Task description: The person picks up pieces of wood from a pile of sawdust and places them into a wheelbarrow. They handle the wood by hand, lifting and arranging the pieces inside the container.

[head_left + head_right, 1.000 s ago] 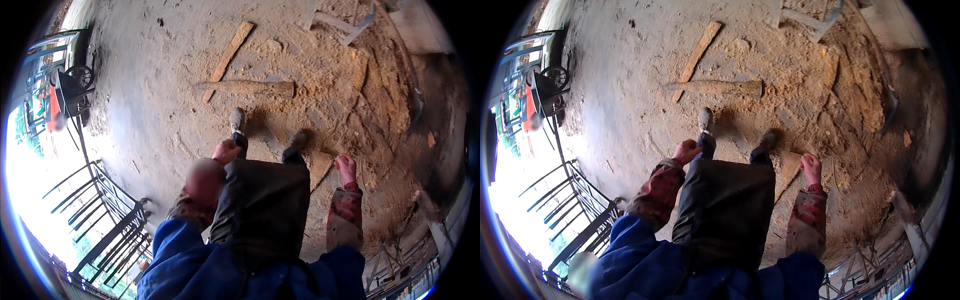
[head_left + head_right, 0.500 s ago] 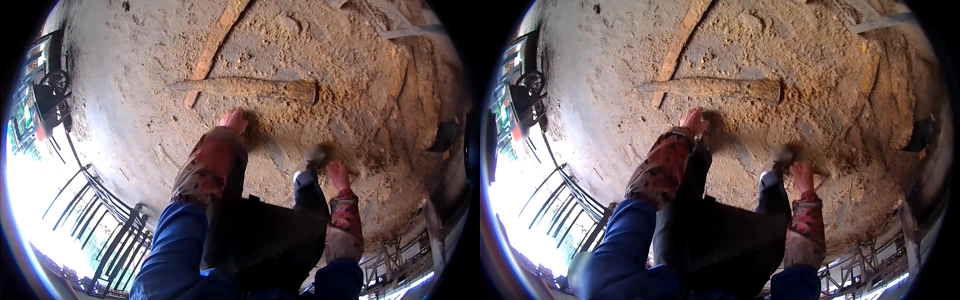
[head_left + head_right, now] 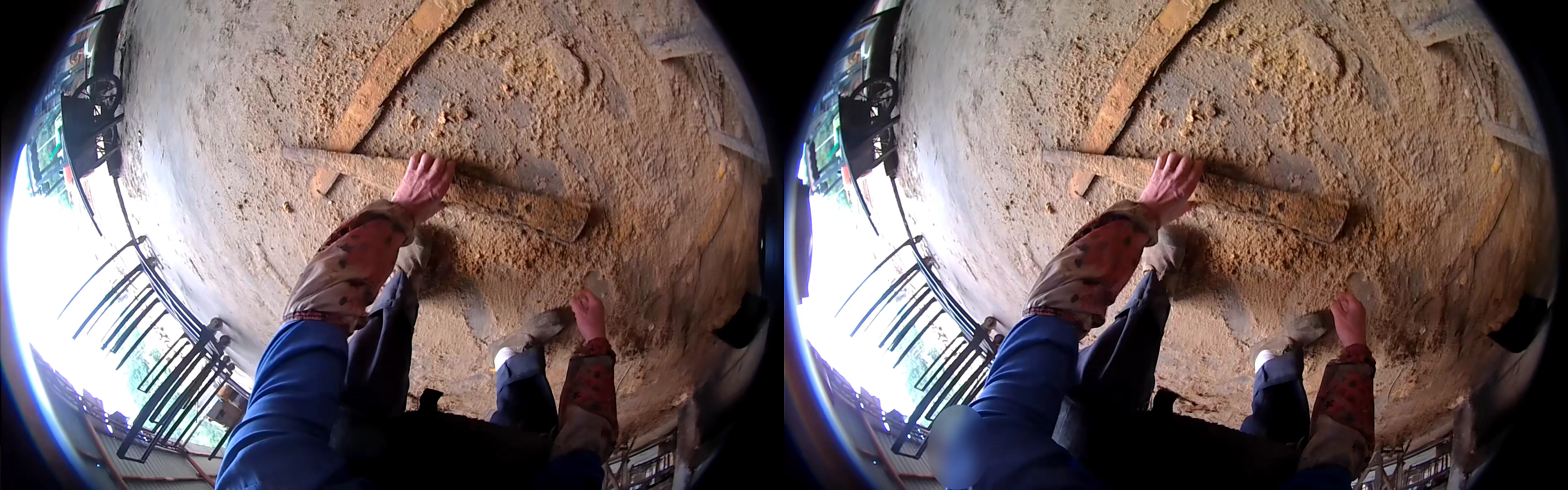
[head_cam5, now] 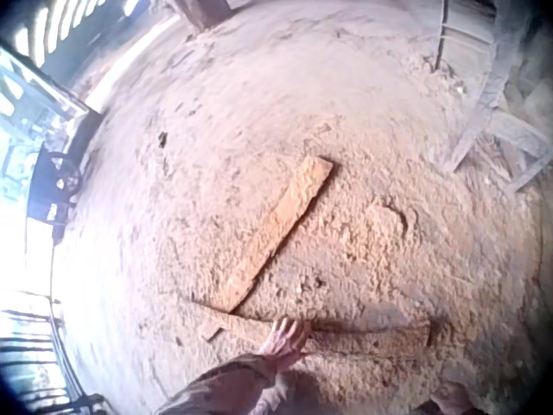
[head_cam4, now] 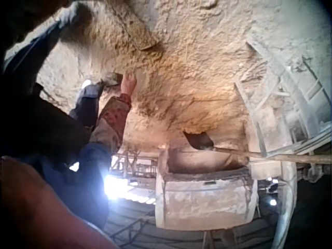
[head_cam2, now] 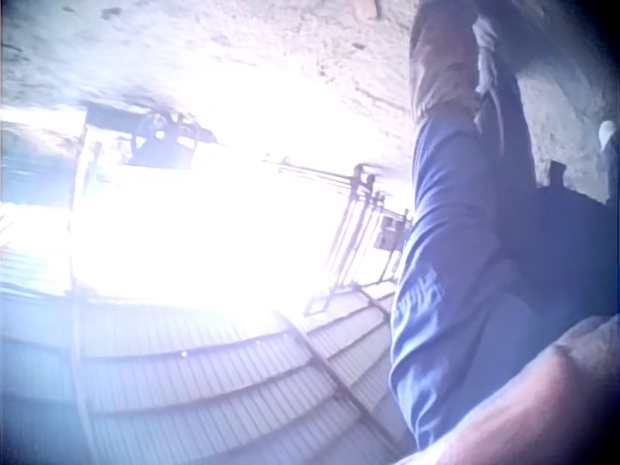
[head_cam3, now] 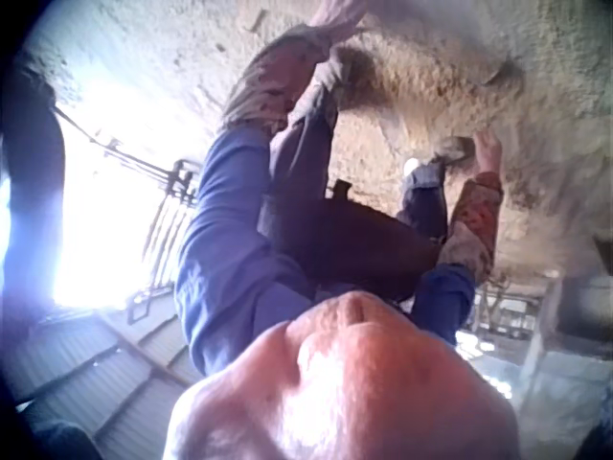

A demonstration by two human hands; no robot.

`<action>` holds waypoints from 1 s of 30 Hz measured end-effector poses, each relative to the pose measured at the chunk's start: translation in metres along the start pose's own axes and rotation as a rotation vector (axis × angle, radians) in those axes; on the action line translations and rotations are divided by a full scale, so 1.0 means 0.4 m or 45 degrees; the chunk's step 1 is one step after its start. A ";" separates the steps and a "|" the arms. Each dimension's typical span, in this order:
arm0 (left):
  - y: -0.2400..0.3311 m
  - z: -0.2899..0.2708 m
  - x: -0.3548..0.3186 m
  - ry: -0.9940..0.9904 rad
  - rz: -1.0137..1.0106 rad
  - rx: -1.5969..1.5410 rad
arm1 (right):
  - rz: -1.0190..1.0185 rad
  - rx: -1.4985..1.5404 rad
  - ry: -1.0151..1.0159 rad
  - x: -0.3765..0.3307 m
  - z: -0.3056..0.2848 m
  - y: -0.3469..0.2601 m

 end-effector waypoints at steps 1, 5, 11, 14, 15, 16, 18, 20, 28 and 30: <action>0.000 -0.005 -0.014 -0.019 -0.022 -0.084 | 0.024 0.023 -0.028 0.009 -0.008 -0.009; -0.025 -0.012 -0.028 -0.110 -0.046 -0.243 | 0.131 0.274 -0.127 0.045 -0.022 -0.015; -0.189 -0.054 -0.065 0.249 -0.123 0.010 | -0.211 0.360 0.118 0.076 -0.049 -0.052; -0.386 -0.068 0.031 0.496 -0.573 -0.758 | -0.270 0.243 0.168 0.119 -0.065 -0.023; -0.480 -0.010 0.007 0.883 -0.626 -1.265 | -0.232 0.249 0.184 0.108 -0.105 -0.065; -0.505 -0.032 0.035 0.695 -0.734 -0.979 | -0.180 0.276 0.209 0.086 -0.140 -0.084; -0.604 -0.081 0.060 0.530 -0.638 -0.243 | -0.083 0.361 0.364 0.079 -0.214 -0.019; -0.787 0.027 -0.039 0.670 -0.759 -0.386 | -0.031 0.382 0.525 0.096 -0.292 0.034; -0.740 0.107 -0.019 0.524 -0.970 -1.181 | 0.515 -0.042 1.090 0.209 -0.629 0.386; -0.718 0.083 -0.033 0.506 -1.025 -1.093 | 0.558 0.003 1.263 0.236 -0.644 0.400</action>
Point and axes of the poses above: each hand's wrist, its own x-axis towards the middle knuckle, its own z-axis out of the palm, y = z × x, the point moved 7 cm from there along x, towards the middle knuckle, and after that the axes turned 14 degrees about z, right-handed, at the moved point
